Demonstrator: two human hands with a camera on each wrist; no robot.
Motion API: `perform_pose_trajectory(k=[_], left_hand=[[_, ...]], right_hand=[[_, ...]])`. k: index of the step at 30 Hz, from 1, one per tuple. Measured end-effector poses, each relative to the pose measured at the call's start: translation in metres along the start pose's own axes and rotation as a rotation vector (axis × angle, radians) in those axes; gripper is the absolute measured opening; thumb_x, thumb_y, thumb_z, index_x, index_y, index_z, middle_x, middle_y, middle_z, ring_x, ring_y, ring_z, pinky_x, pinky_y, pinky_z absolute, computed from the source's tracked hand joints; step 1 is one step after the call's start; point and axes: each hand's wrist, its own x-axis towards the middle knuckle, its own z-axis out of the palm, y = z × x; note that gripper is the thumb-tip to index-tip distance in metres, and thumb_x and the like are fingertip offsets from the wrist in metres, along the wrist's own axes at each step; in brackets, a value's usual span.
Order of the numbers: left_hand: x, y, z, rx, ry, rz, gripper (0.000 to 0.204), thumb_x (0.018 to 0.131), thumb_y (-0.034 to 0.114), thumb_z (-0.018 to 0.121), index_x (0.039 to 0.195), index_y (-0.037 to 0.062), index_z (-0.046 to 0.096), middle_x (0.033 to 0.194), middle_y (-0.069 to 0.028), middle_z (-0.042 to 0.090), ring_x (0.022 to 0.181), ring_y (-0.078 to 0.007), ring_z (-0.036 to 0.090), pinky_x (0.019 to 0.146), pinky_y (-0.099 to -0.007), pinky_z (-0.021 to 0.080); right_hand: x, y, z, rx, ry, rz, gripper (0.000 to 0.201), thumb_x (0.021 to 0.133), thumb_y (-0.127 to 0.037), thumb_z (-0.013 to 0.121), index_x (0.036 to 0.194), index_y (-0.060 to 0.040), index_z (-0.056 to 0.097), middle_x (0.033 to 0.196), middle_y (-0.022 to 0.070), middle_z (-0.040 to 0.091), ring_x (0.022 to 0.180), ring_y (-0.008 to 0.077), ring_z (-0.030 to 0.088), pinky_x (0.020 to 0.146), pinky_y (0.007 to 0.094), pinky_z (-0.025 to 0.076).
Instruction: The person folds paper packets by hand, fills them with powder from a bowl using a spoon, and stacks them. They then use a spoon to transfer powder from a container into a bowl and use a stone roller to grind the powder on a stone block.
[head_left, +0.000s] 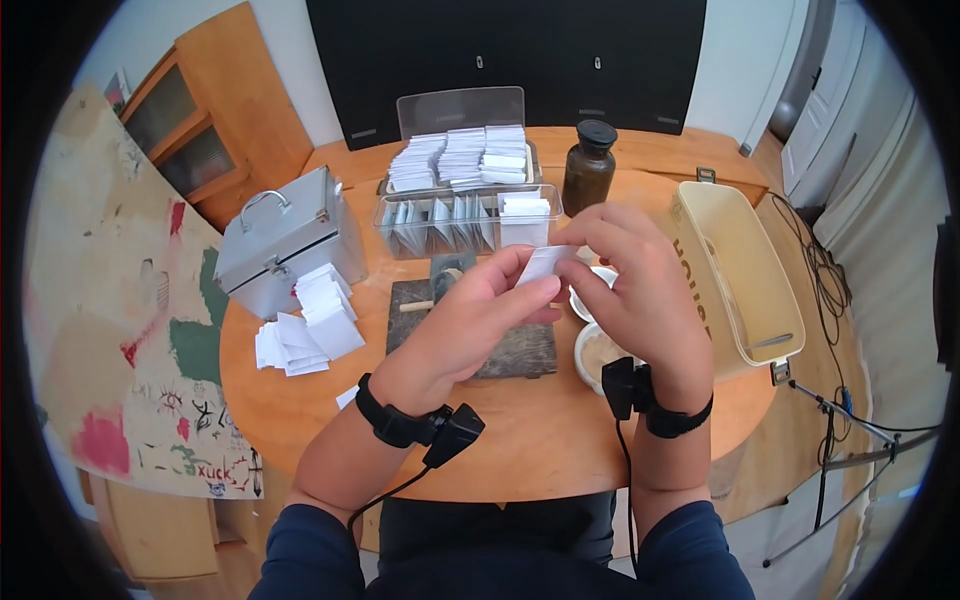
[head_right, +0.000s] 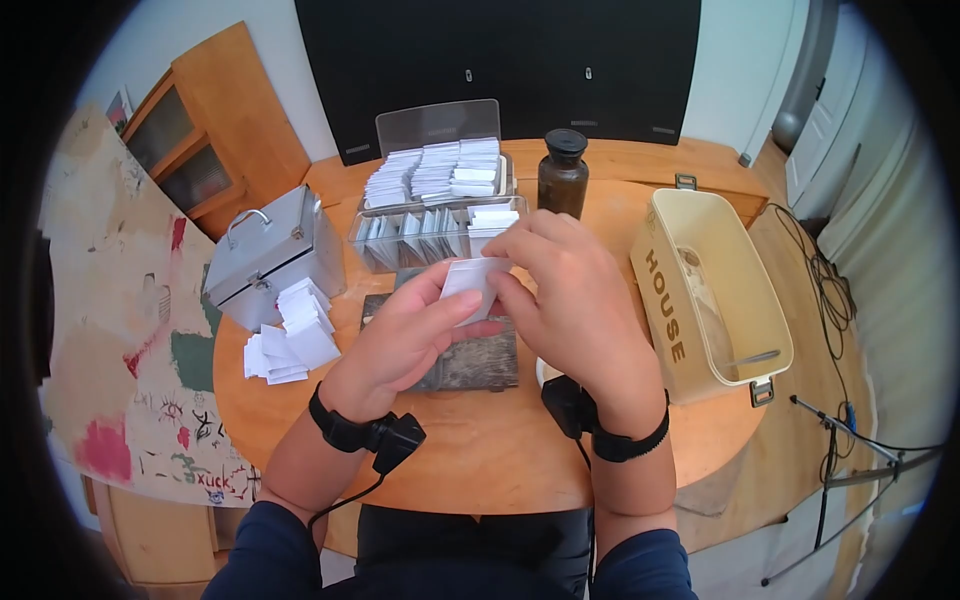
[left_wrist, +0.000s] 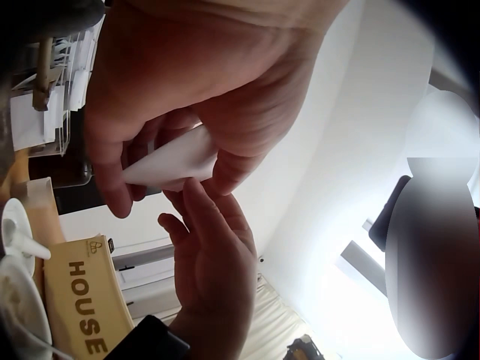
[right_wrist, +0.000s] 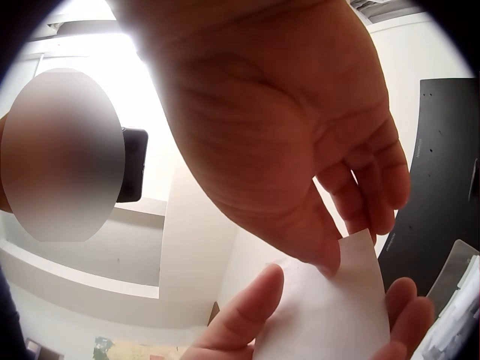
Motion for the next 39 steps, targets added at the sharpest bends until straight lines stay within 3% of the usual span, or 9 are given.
perform_pose_trajectory(k=[3, 6, 9, 12, 16, 22, 29, 36, 39], left_hand=[[0.001, -0.001, -0.001, -0.025, 0.014, -0.040, 0.038, 0.097, 0.022, 0.061, 0.128, 0.0015, 0.050, 0.120, -0.0056, 0.057, 0.110, -0.0125, 0.056, 0.092, -0.0295, 0.049], [0.002, -0.011, -0.009, 0.602, 0.151, 0.339, 0.054, 0.086, 0.028, 0.074, 0.125, -0.0007, 0.050, 0.120, -0.0124, 0.058, 0.110, -0.0233, 0.058, 0.095, -0.0365, 0.047], [-0.010, 0.011, -0.001, 1.263, 0.344, 0.721, 0.040, 0.081, 0.017, 0.073, 0.115, 0.0034, 0.057, 0.111, -0.0147, 0.059, 0.104, -0.0299, 0.058, 0.088, -0.0387, 0.047], [-0.023, 0.012, 0.002, 1.307, 0.253, 0.645, 0.023, 0.079, 0.010, 0.068, 0.099, 0.0055, 0.060, 0.091, -0.0116, 0.063, 0.089, -0.0336, 0.060, 0.075, -0.0442, 0.046], [-0.044, 0.019, -0.007, 1.331, 0.256, 0.601, 0.022, 0.079, 0.008, 0.066, 0.101, 0.0060, 0.061, 0.089, -0.0117, 0.064, 0.086, -0.0337, 0.061, 0.075, -0.0433, 0.047], [-0.106, 0.054, -0.074, 1.432, 0.594, 0.507, 0.026, 0.081, -0.001, 0.057, 0.106, 0.0045, 0.063, 0.097, -0.0146, 0.066, 0.087, -0.0310, 0.065, 0.077, -0.0357, 0.051], [-0.166, 0.062, -0.188, 1.623, 1.015, 0.134, 0.014, 0.084, 0.007, 0.060, 0.092, 0.0008, 0.070, 0.093, -0.0155, 0.067, 0.081, -0.0291, 0.065, 0.072, -0.0346, 0.052], [-0.169, 0.029, -0.206, 1.675, 0.995, 0.072, 0.020, 0.084, 0.013, 0.063, 0.099, 0.0021, 0.071, 0.093, -0.0149, 0.068, 0.075, -0.0296, 0.064, 0.070, -0.0377, 0.052], [-0.164, 0.030, -0.191, 1.615, 0.981, -0.035, 0.019, 0.081, 0.011, 0.065, 0.096, 0.0021, 0.071, 0.097, -0.0157, 0.065, 0.091, -0.0350, 0.063, 0.080, -0.0421, 0.051]], right_hand=[[-0.001, 0.001, -0.003, -0.006, -0.063, 0.047, 0.011, 0.076, -0.002, 0.067, 0.087, -0.0018, 0.065, 0.085, 0.0132, 0.063, 0.083, 0.0333, 0.061, 0.073, 0.0396, 0.049], [-0.004, 0.002, -0.003, -0.050, -0.099, 0.065, 0.009, 0.076, -0.002, 0.067, 0.085, -0.0010, 0.065, 0.083, 0.0152, 0.064, 0.081, 0.0354, 0.061, 0.071, 0.0409, 0.048], [-0.006, 0.000, 0.001, -0.116, -0.220, 0.054, 0.009, 0.076, 0.000, 0.068, 0.084, -0.0001, 0.065, 0.082, 0.0157, 0.064, 0.079, 0.0357, 0.062, 0.070, 0.0414, 0.048], [-0.006, -0.012, 0.012, -0.096, -0.274, 0.046, 0.010, 0.075, 0.000, 0.069, 0.085, 0.0005, 0.065, 0.080, 0.0158, 0.064, 0.077, 0.0354, 0.062, 0.069, 0.0415, 0.048], [-0.008, -0.028, 0.025, -0.032, -0.329, 0.082, 0.015, 0.074, -0.002, 0.071, 0.088, 0.0003, 0.065, 0.082, 0.0148, 0.065, 0.077, 0.0340, 0.062, 0.070, 0.0414, 0.049], [-0.011, -0.030, 0.021, -0.050, -0.276, 0.043, 0.028, 0.076, -0.008, 0.074, 0.101, -0.0025, 0.063, 0.089, 0.0124, 0.065, 0.081, 0.0303, 0.062, 0.068, 0.0392, 0.049], [-0.010, -0.034, 0.018, -0.069, -0.234, 0.050, 0.027, 0.078, -0.012, 0.074, 0.101, -0.0045, 0.063, 0.084, 0.0082, 0.064, 0.078, 0.0253, 0.061, 0.064, 0.0362, 0.047], [-0.010, -0.038, 0.020, -0.100, -0.290, 0.029, 0.026, 0.078, -0.011, 0.073, 0.101, -0.0041, 0.063, 0.082, 0.0078, 0.064, 0.076, 0.0245, 0.060, 0.063, 0.0358, 0.046], [-0.011, -0.038, 0.019, -0.084, -0.295, 0.033, 0.027, 0.078, -0.011, 0.073, 0.102, -0.0037, 0.063, 0.081, 0.0084, 0.063, 0.075, 0.0248, 0.060, 0.062, 0.0358, 0.046]])
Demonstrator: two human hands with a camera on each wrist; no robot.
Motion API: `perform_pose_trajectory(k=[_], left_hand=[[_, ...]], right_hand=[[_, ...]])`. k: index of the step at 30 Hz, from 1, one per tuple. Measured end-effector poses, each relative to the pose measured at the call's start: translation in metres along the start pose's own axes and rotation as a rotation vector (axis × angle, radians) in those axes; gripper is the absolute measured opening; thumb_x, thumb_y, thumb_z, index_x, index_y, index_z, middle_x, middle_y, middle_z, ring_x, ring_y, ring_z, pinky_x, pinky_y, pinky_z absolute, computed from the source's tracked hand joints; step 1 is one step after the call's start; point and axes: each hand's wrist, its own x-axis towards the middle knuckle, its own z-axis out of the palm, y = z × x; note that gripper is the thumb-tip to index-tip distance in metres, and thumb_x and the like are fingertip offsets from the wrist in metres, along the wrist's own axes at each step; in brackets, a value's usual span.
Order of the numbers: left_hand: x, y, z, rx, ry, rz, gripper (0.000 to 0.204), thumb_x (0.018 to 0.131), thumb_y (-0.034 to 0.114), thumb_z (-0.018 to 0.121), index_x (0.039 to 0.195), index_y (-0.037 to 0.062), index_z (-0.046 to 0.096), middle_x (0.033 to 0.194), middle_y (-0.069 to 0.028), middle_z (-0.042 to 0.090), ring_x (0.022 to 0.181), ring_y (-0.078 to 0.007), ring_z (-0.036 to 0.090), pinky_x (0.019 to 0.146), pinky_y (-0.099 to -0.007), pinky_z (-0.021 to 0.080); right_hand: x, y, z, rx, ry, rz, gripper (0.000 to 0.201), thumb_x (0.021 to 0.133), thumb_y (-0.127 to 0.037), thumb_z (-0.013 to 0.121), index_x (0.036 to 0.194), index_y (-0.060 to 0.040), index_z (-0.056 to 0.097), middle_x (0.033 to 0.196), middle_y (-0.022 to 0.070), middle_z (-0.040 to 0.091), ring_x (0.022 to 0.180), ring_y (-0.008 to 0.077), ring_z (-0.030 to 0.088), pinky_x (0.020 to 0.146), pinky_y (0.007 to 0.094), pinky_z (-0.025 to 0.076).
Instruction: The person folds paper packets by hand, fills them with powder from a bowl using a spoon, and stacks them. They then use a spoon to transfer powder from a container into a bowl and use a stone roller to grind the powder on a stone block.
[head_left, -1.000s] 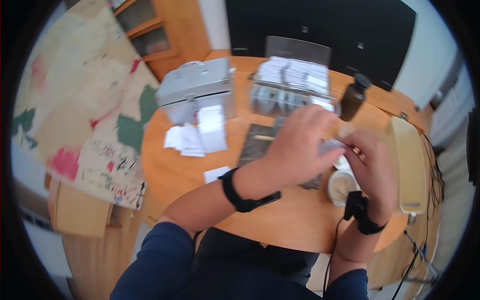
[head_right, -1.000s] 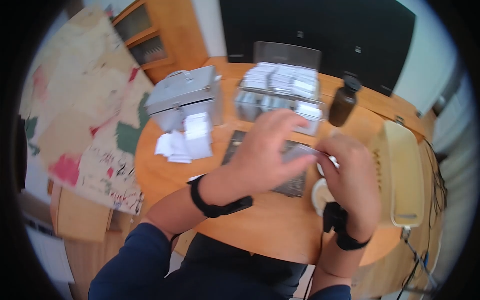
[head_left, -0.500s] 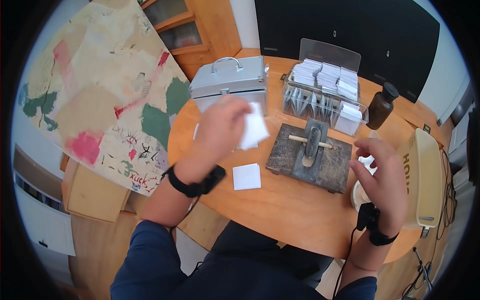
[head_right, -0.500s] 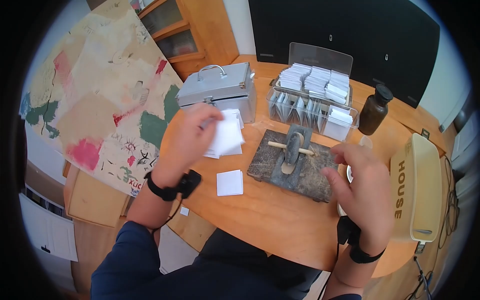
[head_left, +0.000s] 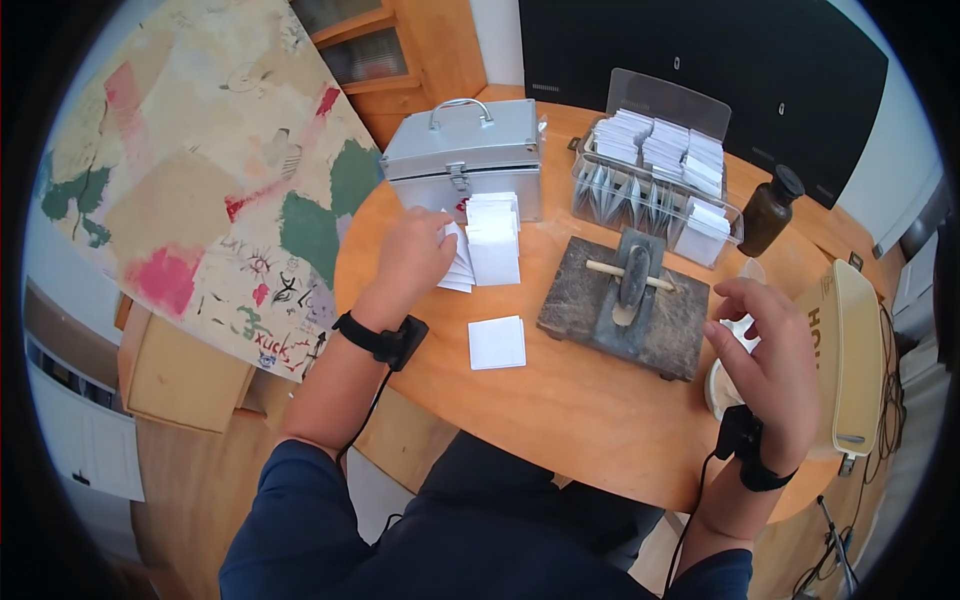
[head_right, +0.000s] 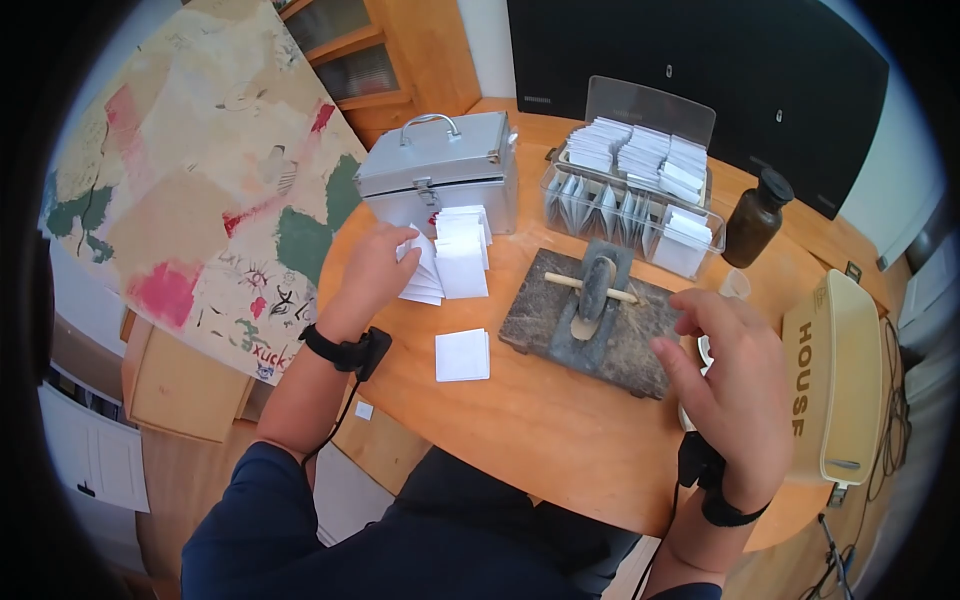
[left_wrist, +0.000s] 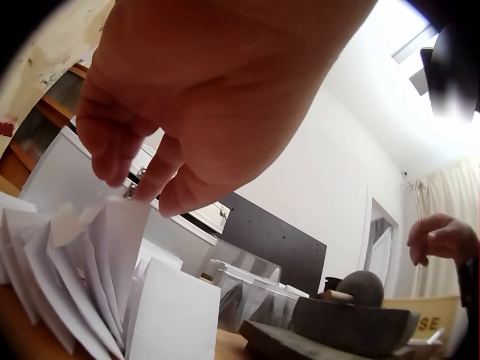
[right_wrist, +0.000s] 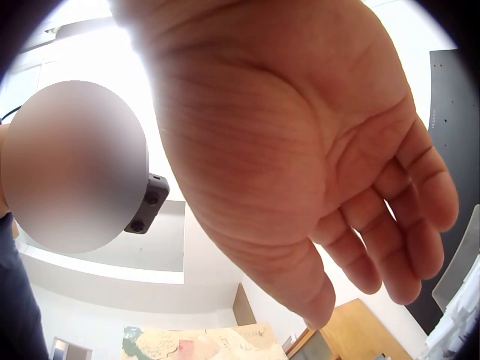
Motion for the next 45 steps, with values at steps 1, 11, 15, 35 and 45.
perform_pose_trajectory(k=[1, 11, 15, 35, 45], left_hand=[[-0.003, 0.003, -0.002, 0.071, 0.059, 0.081, 0.021, 0.080, 0.012, 0.067, 0.098, 0.0028, 0.070, 0.098, -0.0150, 0.062, 0.095, -0.0350, 0.061, 0.082, -0.0424, 0.050], [-0.065, 0.042, 0.010, -0.020, -0.547, 0.398, 0.059, 0.071, 0.019, 0.082, 0.121, 0.0042, 0.055, 0.111, -0.0145, 0.059, 0.107, -0.0344, 0.056, 0.091, -0.0424, 0.046], [-0.068, 0.043, 0.018, 0.014, -0.621, 0.358, 0.062, 0.069, 0.019, 0.083, 0.122, 0.0032, 0.054, 0.114, -0.0153, 0.060, 0.110, -0.0355, 0.056, 0.094, -0.0421, 0.046], [0.001, 0.141, 0.016, -1.693, -0.694, -0.083, 0.053, 0.103, 0.032, 0.031, 0.139, -0.0059, 0.042, 0.134, -0.0265, 0.053, 0.119, -0.0361, 0.057, 0.103, -0.0418, 0.045], [0.015, 0.217, 0.038, -1.861, -0.863, -0.089, 0.046, 0.103, 0.027, 0.036, 0.139, -0.0008, 0.043, 0.135, -0.0156, 0.054, 0.125, -0.0226, 0.051, 0.108, -0.0371, 0.038]], right_hand=[[-0.001, 0.001, 0.000, 0.012, 0.000, -0.003, 0.028, 0.078, -0.011, 0.073, 0.102, -0.0036, 0.063, 0.081, 0.0087, 0.063, 0.075, 0.0249, 0.061, 0.062, 0.0356, 0.046], [-0.003, 0.008, -0.003, 0.020, 0.020, -0.030, 0.028, 0.079, -0.012, 0.073, 0.104, -0.0036, 0.063, 0.081, 0.0090, 0.064, 0.074, 0.0251, 0.062, 0.061, 0.0357, 0.046], [-0.004, 0.008, -0.003, 0.001, 0.028, -0.041, 0.028, 0.079, -0.013, 0.073, 0.104, -0.0034, 0.063, 0.080, 0.0094, 0.064, 0.074, 0.0267, 0.062, 0.063, 0.0370, 0.047], [0.002, 0.007, 0.002, 0.000, 0.086, -0.069, 0.022, 0.078, -0.012, 0.072, 0.096, -0.0030, 0.064, 0.082, 0.0134, 0.066, 0.081, 0.0330, 0.063, 0.070, 0.0420, 0.050], [0.009, 0.016, 0.006, 0.027, 0.179, -0.131, 0.046, 0.077, -0.008, 0.069, 0.121, -0.0031, 0.059, 0.092, 0.0155, 0.063, 0.085, 0.0322, 0.061, 0.074, 0.0407, 0.050]])
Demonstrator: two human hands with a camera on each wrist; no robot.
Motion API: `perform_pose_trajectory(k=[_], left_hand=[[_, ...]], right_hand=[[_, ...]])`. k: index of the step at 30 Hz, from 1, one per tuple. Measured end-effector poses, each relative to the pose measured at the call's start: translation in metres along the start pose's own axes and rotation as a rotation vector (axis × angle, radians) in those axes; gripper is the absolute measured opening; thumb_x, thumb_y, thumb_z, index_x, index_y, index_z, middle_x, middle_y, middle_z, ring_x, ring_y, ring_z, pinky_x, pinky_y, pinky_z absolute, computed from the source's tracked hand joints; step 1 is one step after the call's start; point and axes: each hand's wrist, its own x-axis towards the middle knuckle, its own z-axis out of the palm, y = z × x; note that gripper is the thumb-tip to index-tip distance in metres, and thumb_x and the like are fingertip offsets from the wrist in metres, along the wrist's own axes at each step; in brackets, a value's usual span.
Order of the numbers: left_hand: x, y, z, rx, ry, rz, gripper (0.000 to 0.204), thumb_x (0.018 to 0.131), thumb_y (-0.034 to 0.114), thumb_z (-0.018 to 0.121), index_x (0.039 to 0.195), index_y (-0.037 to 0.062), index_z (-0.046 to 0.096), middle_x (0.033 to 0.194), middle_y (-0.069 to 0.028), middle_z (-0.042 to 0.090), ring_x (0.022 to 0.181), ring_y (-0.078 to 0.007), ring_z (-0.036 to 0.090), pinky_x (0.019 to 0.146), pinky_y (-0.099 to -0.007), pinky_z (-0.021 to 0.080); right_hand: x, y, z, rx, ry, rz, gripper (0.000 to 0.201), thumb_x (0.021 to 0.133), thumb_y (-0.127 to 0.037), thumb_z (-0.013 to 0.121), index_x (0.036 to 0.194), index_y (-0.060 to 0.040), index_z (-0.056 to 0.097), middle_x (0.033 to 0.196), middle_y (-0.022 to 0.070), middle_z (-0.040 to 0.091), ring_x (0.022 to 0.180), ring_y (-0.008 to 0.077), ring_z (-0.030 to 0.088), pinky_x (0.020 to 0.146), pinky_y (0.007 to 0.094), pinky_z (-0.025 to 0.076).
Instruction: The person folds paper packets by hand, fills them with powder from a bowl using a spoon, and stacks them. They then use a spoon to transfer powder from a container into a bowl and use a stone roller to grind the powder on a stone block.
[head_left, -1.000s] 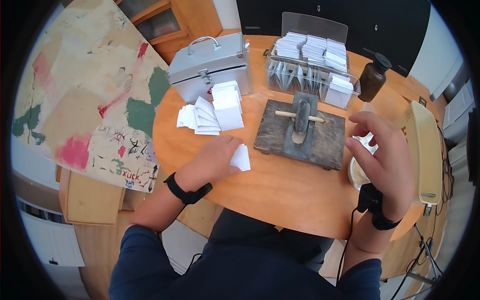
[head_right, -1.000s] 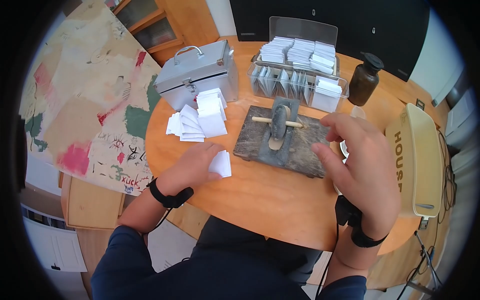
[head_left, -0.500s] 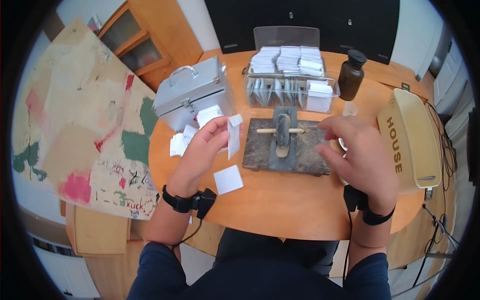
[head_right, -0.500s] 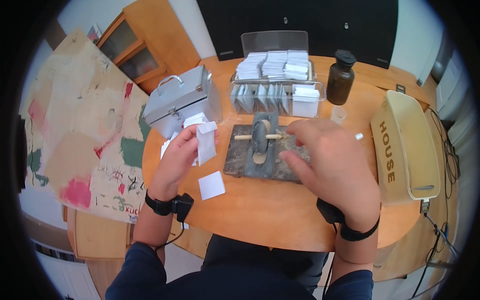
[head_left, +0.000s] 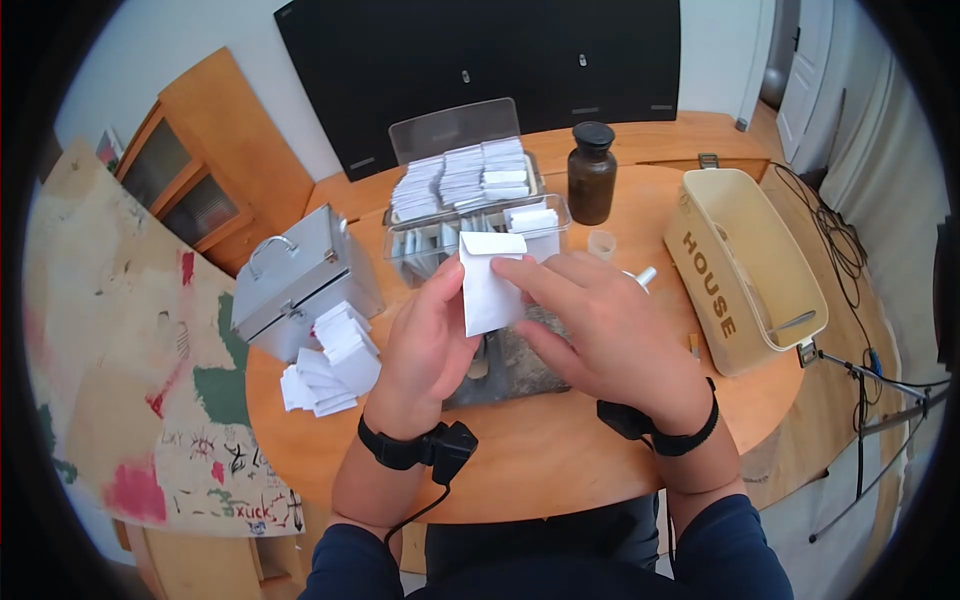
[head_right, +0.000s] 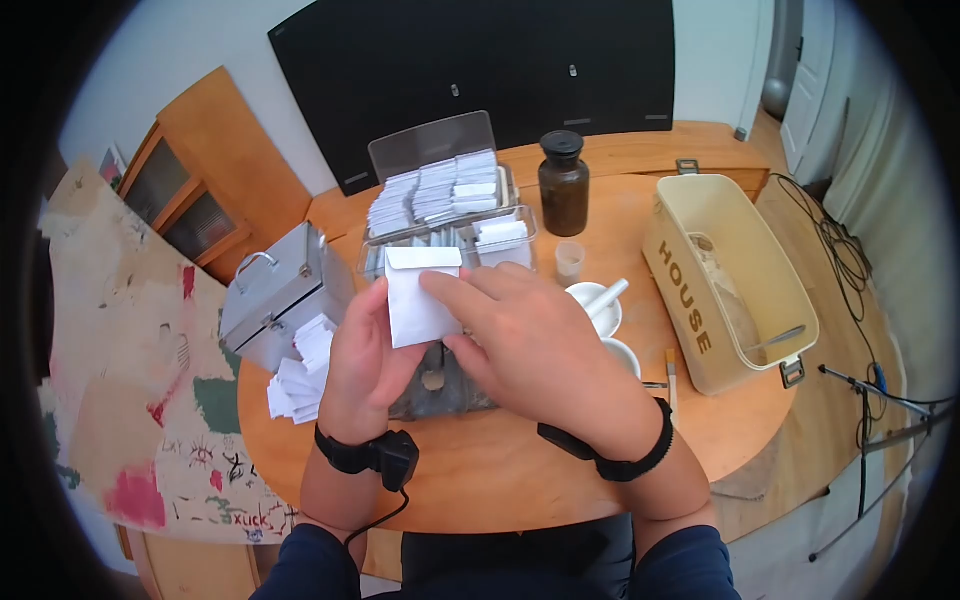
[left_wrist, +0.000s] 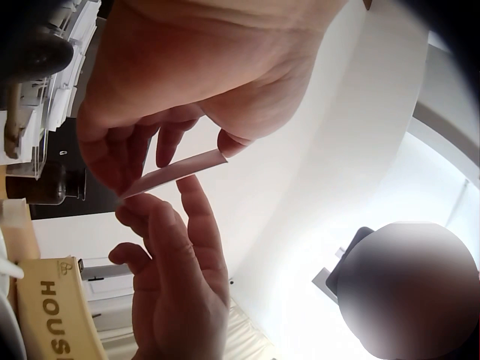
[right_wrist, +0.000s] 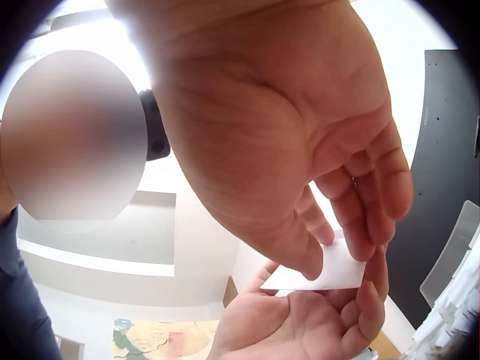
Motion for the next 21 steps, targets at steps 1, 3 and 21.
perform_pose_trajectory(k=[1, 3, 21], left_hand=[[0.002, -0.002, 0.000, 0.004, 0.015, 0.010, 0.047, 0.103, 0.026, 0.036, 0.140, -0.0013, 0.042, 0.135, -0.0148, 0.054, 0.126, -0.0224, 0.051, 0.107, -0.0369, 0.038], [0.004, -0.002, 0.003, 0.030, -0.009, 0.001, 0.047, 0.103, 0.024, 0.036, 0.142, -0.0025, 0.040, 0.136, -0.0145, 0.053, 0.126, -0.0221, 0.051, 0.107, -0.0365, 0.038], [-0.006, 0.010, -0.025, 0.559, -0.182, 0.063, 0.059, 0.084, 0.004, 0.068, 0.138, 0.0002, 0.045, 0.129, -0.0096, 0.056, 0.121, -0.0185, 0.052, 0.107, -0.0350, 0.039]], right_hand=[[0.000, 0.001, -0.001, -0.012, 0.005, 0.007, 0.046, 0.077, -0.008, 0.069, 0.121, -0.0031, 0.059, 0.092, 0.0155, 0.063, 0.085, 0.0322, 0.061, 0.074, 0.0407, 0.050], [0.001, 0.004, -0.002, 0.014, 0.072, 0.039, 0.046, 0.077, -0.008, 0.068, 0.121, -0.0013, 0.058, 0.092, 0.0147, 0.063, 0.085, 0.0324, 0.061, 0.074, 0.0401, 0.050], [0.005, 0.011, 0.004, 0.053, 0.093, 0.017, 0.016, 0.072, 0.004, 0.065, 0.086, -0.0030, 0.064, 0.088, 0.0104, 0.059, 0.085, 0.0301, 0.058, 0.072, 0.0381, 0.048]])
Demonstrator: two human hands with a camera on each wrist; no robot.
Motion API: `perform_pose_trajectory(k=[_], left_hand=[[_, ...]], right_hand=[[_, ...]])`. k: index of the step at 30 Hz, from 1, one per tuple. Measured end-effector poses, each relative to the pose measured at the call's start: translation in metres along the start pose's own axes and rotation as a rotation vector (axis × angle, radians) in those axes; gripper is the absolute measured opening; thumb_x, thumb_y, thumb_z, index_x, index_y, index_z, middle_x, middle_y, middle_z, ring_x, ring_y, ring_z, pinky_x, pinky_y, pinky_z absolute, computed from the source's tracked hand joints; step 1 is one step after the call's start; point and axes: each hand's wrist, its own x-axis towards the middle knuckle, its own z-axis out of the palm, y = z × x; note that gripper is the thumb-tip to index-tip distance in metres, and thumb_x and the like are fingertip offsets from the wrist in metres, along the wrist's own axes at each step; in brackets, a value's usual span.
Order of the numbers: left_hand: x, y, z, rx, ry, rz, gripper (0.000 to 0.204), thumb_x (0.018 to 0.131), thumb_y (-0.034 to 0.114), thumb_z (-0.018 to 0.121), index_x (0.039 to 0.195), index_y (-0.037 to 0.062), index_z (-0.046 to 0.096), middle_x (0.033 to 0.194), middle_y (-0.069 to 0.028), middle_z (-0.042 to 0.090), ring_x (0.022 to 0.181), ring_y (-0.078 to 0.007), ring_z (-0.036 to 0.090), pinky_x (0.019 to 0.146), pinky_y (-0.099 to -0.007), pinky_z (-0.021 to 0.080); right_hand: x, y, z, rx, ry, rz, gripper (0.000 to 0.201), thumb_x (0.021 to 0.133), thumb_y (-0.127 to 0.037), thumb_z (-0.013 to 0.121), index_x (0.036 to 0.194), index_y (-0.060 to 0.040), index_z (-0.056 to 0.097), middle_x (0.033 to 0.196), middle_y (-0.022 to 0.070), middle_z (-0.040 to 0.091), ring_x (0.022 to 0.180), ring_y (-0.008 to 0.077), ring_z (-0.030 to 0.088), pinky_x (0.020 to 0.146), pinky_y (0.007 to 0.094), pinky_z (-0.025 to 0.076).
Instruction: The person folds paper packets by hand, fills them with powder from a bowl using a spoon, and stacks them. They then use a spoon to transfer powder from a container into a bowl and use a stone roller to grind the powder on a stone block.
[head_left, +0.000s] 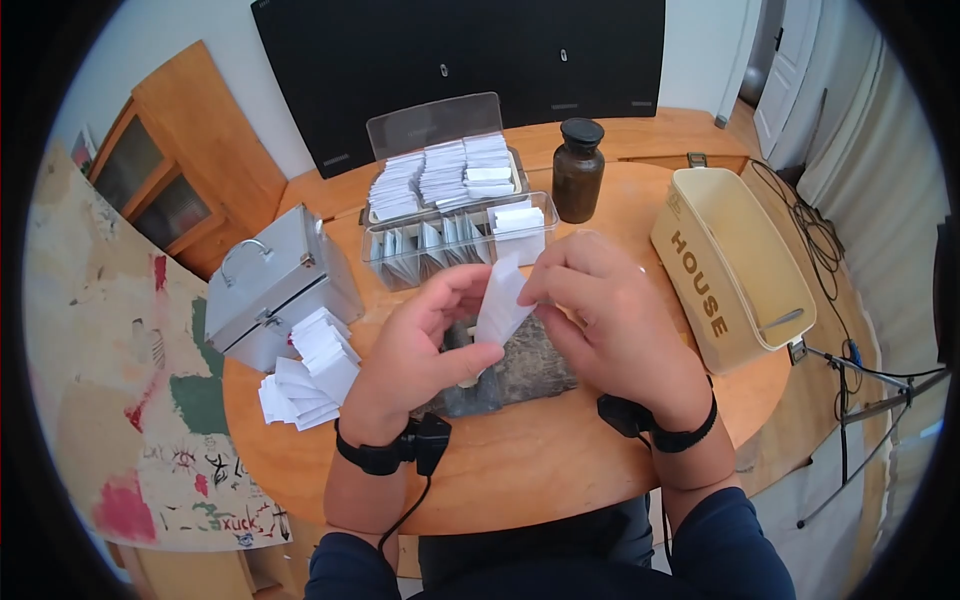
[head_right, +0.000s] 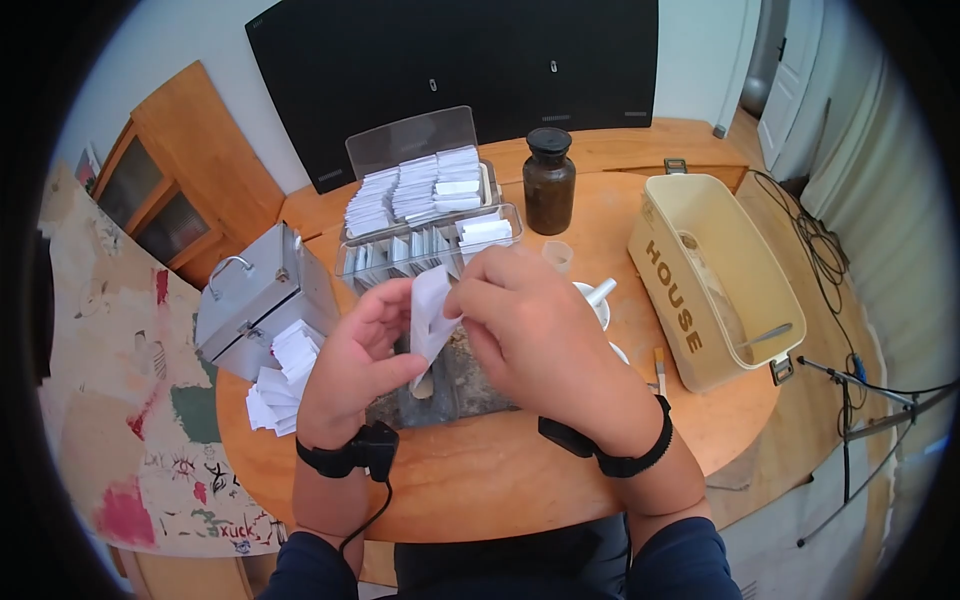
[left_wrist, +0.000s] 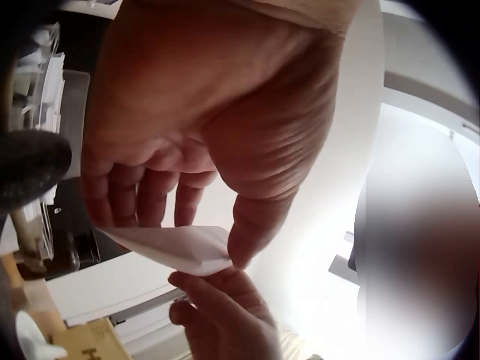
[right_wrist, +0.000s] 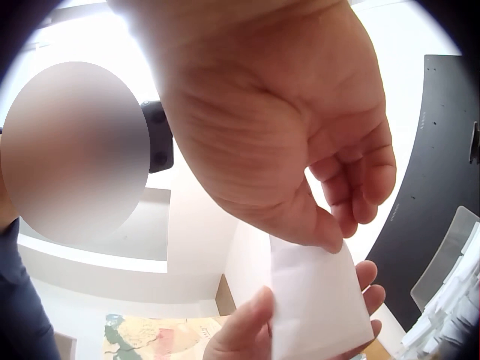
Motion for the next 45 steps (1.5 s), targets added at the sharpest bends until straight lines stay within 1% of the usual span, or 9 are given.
perform_pose_trajectory(k=[4, 15, 18, 20, 24, 26, 28, 34, 45], left_hand=[[-0.002, -0.004, -0.004, 0.266, 0.013, 0.138, 0.071, 0.076, -0.001, 0.074, 0.140, 0.0025, 0.042, 0.132, -0.0118, 0.055, 0.126, -0.0202, 0.051, 0.109, -0.0366, 0.037], [0.004, -0.015, 0.002, 0.216, -0.031, 0.394, 0.068, 0.074, -0.012, 0.062, 0.138, 0.0037, 0.043, 0.137, -0.0132, 0.054, 0.134, -0.0273, 0.046, 0.113, -0.0399, 0.033], [0.007, -0.011, 0.007, 0.554, 0.089, 0.409, 0.062, 0.071, -0.009, 0.065, 0.130, 0.0046, 0.052, 0.131, -0.0132, 0.057, 0.130, -0.0315, 0.049, 0.109, -0.0419, 0.037], [0.010, -0.003, 0.012, 1.070, 0.126, 0.558, 0.057, 0.068, -0.006, 0.069, 0.123, 0.0048, 0.058, 0.124, -0.0145, 0.060, 0.123, -0.0352, 0.053, 0.103, -0.0435, 0.041], [0.008, -0.007, 0.012, 1.081, 0.169, 0.517, 0.058, 0.068, -0.005, 0.066, 0.124, 0.0012, 0.056, 0.125, -0.0172, 0.058, 0.118, -0.0356, 0.055, 0.101, -0.0413, 0.043], [0.002, 0.003, 0.024, 1.064, 0.172, 0.503, 0.058, 0.068, -0.005, 0.067, 0.124, 0.0012, 0.056, 0.125, -0.0172, 0.058, 0.117, -0.0355, 0.056, 0.100, -0.0412, 0.043], [-0.004, 0.015, 0.038, 1.032, 0.179, 0.463, 0.058, 0.068, -0.004, 0.068, 0.124, 0.0013, 0.057, 0.125, -0.0171, 0.058, 0.116, -0.0353, 0.056, 0.100, -0.0410, 0.043], [0.011, 0.028, 0.076, 1.180, -0.135, 0.327, 0.056, 0.067, -0.003, 0.068, 0.122, 0.0020, 0.057, 0.121, -0.0169, 0.056, 0.112, -0.0372, 0.053, 0.096, -0.0414, 0.044], [0.058, -0.041, 0.127, 1.512, -0.541, 0.546, 0.017, 0.073, 0.006, 0.064, 0.088, 0.0037, 0.059, 0.089, -0.0081, 0.058, 0.090, -0.0241, 0.055, 0.078, -0.0340, 0.046]], right_hand=[[-0.001, -0.007, -0.005, -0.017, -0.030, -0.034, 0.017, 0.071, 0.006, 0.063, 0.086, -0.0028, 0.064, 0.088, 0.0099, 0.059, 0.086, 0.0304, 0.058, 0.072, 0.0383, 0.049], [-0.002, -0.007, -0.021, -0.052, 0.131, 0.095, 0.013, 0.076, 0.003, 0.064, 0.087, -0.0037, 0.062, 0.080, 0.0105, 0.059, 0.077, 0.0299, 0.060, 0.064, 0.0375, 0.048], [-0.004, -0.004, -0.026, -0.019, 0.240, 0.154, 0.011, 0.077, 0.002, 0.064, 0.087, -0.0033, 0.062, 0.079, 0.0103, 0.060, 0.076, 0.0301, 0.060, 0.065, 0.0361, 0.048], [-0.005, -0.003, -0.032, -0.020, 0.280, 0.163, 0.009, 0.079, 0.002, 0.063, 0.087, -0.0023, 0.062, 0.079, 0.0103, 0.062, 0.074, 0.0279, 0.062, 0.062, 0.0349, 0.047], [-0.009, -0.001, -0.042, 0.028, 0.414, 0.154, 0.008, 0.081, -0.001, 0.061, 0.088, -0.0014, 0.064, 0.079, 0.0101, 0.065, 0.070, 0.0227, 0.064, 0.056, 0.0316, 0.045], [-0.011, -0.006, -0.051, 0.018, 0.381, 0.220, 0.008, 0.085, -0.001, 0.062, 0.092, -0.0026, 0.066, 0.085, 0.0002, 0.064, 0.076, 0.0079, 0.057, 0.061, 0.0217, 0.041], [-0.014, -0.009, -0.059, 0.038, 0.411, 0.260, 0.009, 0.086, -0.003, 0.062, 0.094, -0.0021, 0.066, 0.087, 0.0000, 0.065, 0.077, 0.0070, 0.057, 0.062, 0.0212, 0.041], [-0.026, -0.020, -0.090, 0.080, 0.556, 0.341, 0.012, 0.090, -0.007, 0.063, 0.099, 0.0003, 0.068, 0.092, 0.0012, 0.068, 0.081, 0.0035, 0.057, 0.066, 0.0188, 0.039], [-0.038, -0.006, -0.111, 0.133, 0.615, 0.258, 0.018, 0.089, -0.012, 0.065, 0.100, 0.0022, 0.069, 0.094, 0.0066, 0.069, 0.081, 0.0073, 0.056, 0.069, 0.0200, 0.039]])
